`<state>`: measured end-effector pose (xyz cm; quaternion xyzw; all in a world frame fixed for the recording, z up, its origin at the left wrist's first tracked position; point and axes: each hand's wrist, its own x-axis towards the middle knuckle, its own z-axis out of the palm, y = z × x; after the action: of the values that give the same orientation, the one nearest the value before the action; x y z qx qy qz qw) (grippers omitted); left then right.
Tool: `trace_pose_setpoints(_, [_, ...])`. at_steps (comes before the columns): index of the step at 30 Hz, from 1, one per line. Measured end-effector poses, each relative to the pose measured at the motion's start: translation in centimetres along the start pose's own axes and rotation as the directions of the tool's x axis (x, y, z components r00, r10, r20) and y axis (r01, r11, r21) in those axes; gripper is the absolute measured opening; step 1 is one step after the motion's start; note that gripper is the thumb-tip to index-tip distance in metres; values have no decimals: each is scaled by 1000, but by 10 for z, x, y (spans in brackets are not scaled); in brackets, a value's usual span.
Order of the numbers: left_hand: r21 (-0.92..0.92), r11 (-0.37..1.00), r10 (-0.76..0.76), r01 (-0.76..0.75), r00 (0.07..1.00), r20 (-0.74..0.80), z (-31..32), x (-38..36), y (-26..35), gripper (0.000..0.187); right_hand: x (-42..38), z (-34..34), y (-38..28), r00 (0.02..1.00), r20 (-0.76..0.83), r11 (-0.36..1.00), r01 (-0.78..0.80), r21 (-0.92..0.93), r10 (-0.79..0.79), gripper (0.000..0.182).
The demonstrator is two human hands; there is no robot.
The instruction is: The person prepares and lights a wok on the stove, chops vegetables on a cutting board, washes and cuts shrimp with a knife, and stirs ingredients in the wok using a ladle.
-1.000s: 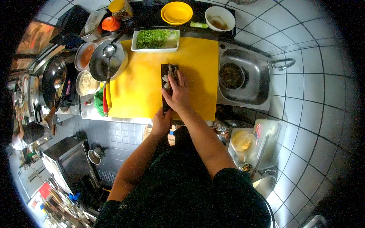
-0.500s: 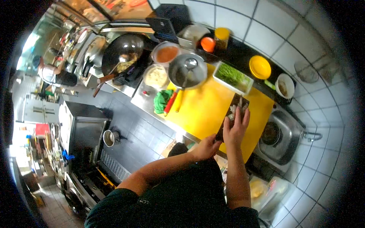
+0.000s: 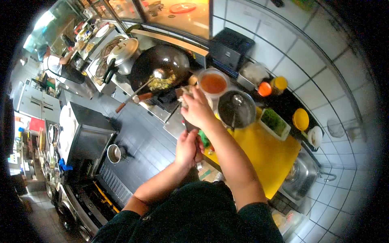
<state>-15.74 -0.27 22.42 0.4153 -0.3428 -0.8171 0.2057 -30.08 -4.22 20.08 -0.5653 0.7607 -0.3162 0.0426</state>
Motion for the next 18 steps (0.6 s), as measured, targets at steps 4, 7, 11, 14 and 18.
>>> trace_pose_setpoints(4, [-196,980,28,-45,996,-89,-36,71,54,13,94,83,0,974,226,1000,16,-22,-10,45])
trace_pose_setpoints(7, [-399,914,43,-70,996,-76,-52,113,83,12,169,119,4,763,646,982,131,-132,-15,47])
trace_pose_setpoints(11, [-662,747,59,-70,997,-39,-50,142,120,18,233,93,-23,572,800,968,-249,-40,180,58])
trace_pose_setpoints(14, [-695,718,5,-36,999,-46,-35,136,145,21,260,39,-32,704,709,989,134,-64,-49,53])
trace_pose_setpoints(18, [-690,724,28,-7,999,19,-8,85,151,23,214,-81,-79,952,298,997,73,-25,-62,50])
